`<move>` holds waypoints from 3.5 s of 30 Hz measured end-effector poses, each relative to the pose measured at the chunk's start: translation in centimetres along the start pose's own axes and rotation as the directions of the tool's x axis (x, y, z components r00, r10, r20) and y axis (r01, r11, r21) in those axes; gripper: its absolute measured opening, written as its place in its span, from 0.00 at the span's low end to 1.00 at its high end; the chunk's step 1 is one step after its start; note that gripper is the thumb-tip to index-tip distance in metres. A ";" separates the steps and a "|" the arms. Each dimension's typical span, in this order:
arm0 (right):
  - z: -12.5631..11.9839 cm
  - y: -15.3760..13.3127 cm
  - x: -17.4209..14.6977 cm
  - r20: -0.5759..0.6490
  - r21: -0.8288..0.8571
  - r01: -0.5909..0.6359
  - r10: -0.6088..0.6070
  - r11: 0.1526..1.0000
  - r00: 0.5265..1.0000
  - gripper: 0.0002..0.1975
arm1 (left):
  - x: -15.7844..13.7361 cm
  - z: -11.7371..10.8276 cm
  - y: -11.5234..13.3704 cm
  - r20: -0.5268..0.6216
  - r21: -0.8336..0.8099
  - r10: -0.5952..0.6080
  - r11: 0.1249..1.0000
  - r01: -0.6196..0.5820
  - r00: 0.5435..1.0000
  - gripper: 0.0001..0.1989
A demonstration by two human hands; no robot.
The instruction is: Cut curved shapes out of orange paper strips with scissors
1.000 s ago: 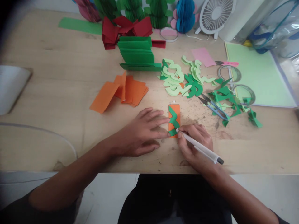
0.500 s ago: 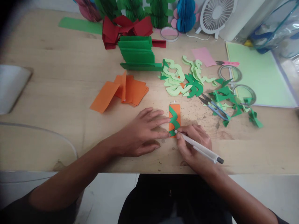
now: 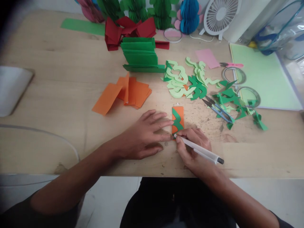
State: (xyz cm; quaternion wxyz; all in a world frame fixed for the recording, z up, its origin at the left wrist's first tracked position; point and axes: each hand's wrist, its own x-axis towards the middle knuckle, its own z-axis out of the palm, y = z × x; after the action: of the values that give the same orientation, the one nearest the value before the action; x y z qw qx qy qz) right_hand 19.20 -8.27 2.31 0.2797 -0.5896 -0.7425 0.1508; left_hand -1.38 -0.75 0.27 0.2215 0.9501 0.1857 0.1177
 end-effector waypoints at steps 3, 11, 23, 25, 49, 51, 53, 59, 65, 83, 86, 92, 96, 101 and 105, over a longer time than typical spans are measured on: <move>0.1 0.0 0.0 0.021 0.014 -0.031 0.031 0.999 0.999 0.04 | 0.0 0.0 0.0 -0.005 -0.001 0.000 1.000 -0.001 1.000 0.17; -0.5 0.2 0.5 -0.042 0.166 -0.217 0.227 0.962 0.973 0.04 | -0.1 0.0 0.0 0.005 0.003 -0.010 1.000 0.010 1.000 0.18; 0.6 0.7 0.9 -0.043 0.127 -0.210 0.217 0.969 0.975 0.05 | 0.0 -0.1 0.0 -0.003 -0.013 -0.006 1.000 0.006 1.000 0.18; 0.7 0.7 0.9 -0.031 0.110 -0.205 0.210 0.973 0.977 0.06 | 0.0 -0.1 0.0 -0.006 -0.015 -0.003 1.000 0.003 1.000 0.18; 0.7 0.4 1.0 -0.056 0.053 -0.195 0.198 0.979 0.979 0.04 | 0.0 -0.1 0.1 -0.003 -0.017 -0.006 1.000 0.006 1.000 0.17; 0.7 0.5 0.9 -0.061 0.047 -0.192 0.194 0.980 0.979 0.04 | 0.0 -0.1 0.1 0.000 -0.016 -0.006 1.000 0.006 1.000 0.18; 0.8 0.5 0.9 -0.063 0.040 -0.186 0.188 0.982 0.980 0.04 | 0.0 -0.1 0.1 0.000 -0.019 -0.003 1.000 0.003 1.000 0.18; 0.7 0.5 0.9 -0.064 0.045 -0.193 0.196 0.980 0.979 0.04 | 0.0 -0.1 0.0 0.011 -0.019 -0.009 1.000 0.009 1.000 0.18; 0.8 0.5 1.0 -0.063 0.034 -0.167 0.169 0.985 0.984 0.04 | -0.1 -0.1 0.0 0.017 -0.018 -0.010 1.000 0.010 1.000 0.18; 1.1 0.8 0.9 -0.090 0.054 -0.152 0.157 0.987 0.984 0.05 | 0.0 0.0 0.0 0.006 -0.023 -0.012 1.000 0.012 1.000 0.18; 1.1 0.8 0.9 -0.087 0.049 -0.137 0.140 0.989 0.986 0.05 | 0.0 0.0 0.0 0.008 -0.023 -0.010 1.000 0.010 1.000 0.18; 0.8 0.7 0.7 -0.123 0.063 -0.161 0.168 0.985 0.978 0.05 | -0.1 0.1 0.0 -0.003 -0.024 -0.008 1.000 0.008 1.000 0.18; 0.9 0.8 0.7 -0.100 0.050 -0.151 0.156 0.987 0.983 0.05 | -0.1 0.0 0.0 -0.001 -0.025 -0.007 1.000 0.007 1.000 0.18; 1.1 0.8 0.8 -0.086 0.053 -0.141 0.145 0.989 0.986 0.05 | -0.1 0.1 0.0 -0.010 -0.024 -0.007 1.000 0.007 1.000 0.18; 1.0 0.8 0.6 -0.099 0.040 -0.153 0.156 0.987 0.983 0.04 | -0.1 0.1 0.0 -0.010 -0.027 -0.009 1.000 0.009 1.000 0.18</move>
State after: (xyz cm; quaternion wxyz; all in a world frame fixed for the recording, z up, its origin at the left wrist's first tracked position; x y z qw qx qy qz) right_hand 19.15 -7.34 1.24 0.3142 -0.6479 -0.6766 0.1538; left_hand -1.41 -0.80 0.15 0.2338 0.9455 0.1895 0.1240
